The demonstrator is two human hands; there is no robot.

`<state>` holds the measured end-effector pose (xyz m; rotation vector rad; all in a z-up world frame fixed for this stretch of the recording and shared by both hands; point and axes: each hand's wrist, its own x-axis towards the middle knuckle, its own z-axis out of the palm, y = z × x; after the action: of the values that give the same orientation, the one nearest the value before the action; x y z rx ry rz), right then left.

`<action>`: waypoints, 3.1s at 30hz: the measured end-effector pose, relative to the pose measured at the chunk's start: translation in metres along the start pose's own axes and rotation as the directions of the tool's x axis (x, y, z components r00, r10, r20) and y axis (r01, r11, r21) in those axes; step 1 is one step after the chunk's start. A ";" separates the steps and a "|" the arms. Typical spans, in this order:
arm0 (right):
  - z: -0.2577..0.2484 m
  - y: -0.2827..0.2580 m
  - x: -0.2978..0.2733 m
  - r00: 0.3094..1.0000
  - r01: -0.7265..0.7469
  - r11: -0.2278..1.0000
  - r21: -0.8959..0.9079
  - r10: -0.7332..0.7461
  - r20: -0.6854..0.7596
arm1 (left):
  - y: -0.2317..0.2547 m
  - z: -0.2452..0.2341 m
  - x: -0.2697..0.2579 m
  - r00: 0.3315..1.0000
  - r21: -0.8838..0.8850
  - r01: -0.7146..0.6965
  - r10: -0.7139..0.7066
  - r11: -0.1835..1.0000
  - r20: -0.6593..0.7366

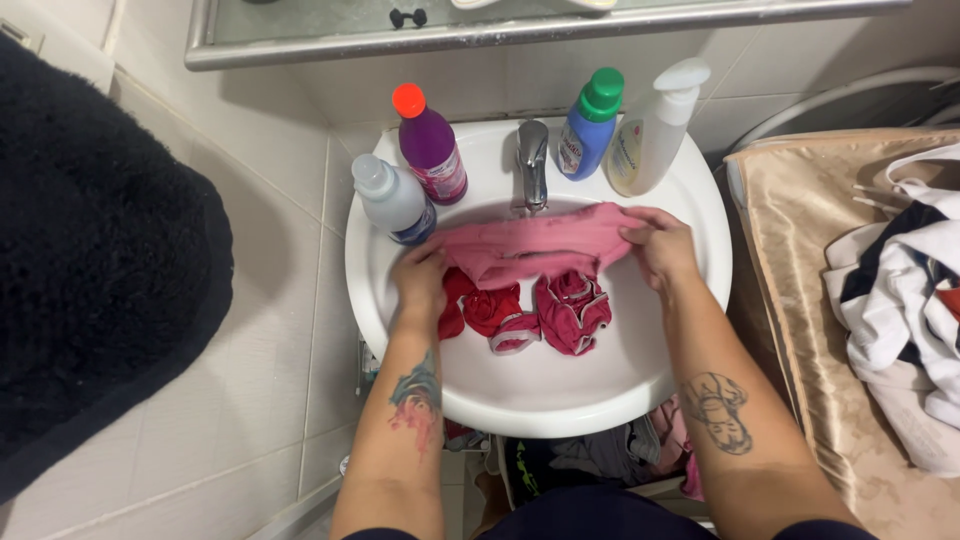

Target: The person picks up clothing items one at a time from a basket beneath a sink and places them into the sink bowl.

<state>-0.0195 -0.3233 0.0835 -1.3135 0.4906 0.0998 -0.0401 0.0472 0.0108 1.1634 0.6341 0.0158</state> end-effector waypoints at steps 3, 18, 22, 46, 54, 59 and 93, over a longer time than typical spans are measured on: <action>-0.021 0.012 0.008 0.999 0.011 0.999 0.052 -0.009 -0.035 | 0.007 0.003 -0.010 0.996 0.156 -0.076 0.081 0.985 -0.026; 0.009 -0.038 -0.079 0.804 0.548 0.583 -0.600 -0.565 0.184 | 0.019 0.057 -0.075 0.853 0.400 -0.506 0.375 0.764 0.361; -0.044 -0.037 -0.068 0.991 0.094 0.984 -0.149 -0.078 0.110 | 0.020 0.028 -0.048 0.928 -0.226 0.120 -0.028 0.967 0.371; -0.037 0.003 -0.045 0.986 -0.113 0.542 -0.833 0.165 -0.026 | 0.053 -0.034 -0.083 0.994 0.897 -0.092 0.094 0.432 0.057; -0.003 0.003 -0.044 0.778 -0.352 0.904 0.244 0.138 0.613 | 0.034 0.009 -0.081 0.847 -0.362 0.441 -0.247 0.822 0.471; 0.015 -0.002 -0.037 0.952 -0.027 0.995 -0.100 0.056 0.301 | 0.064 0.013 -0.089 0.919 -0.142 0.067 -0.006 0.988 0.394; 0.112 0.118 0.034 0.808 0.589 -0.033 -0.808 0.030 0.588 | 0.035 -0.032 -0.174 0.790 0.798 -0.559 0.436 0.223 0.431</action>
<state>0.0032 -0.1932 -0.0174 -2.7582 -0.5269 0.4571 -0.1877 0.0314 0.1124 2.4403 0.0413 0.1784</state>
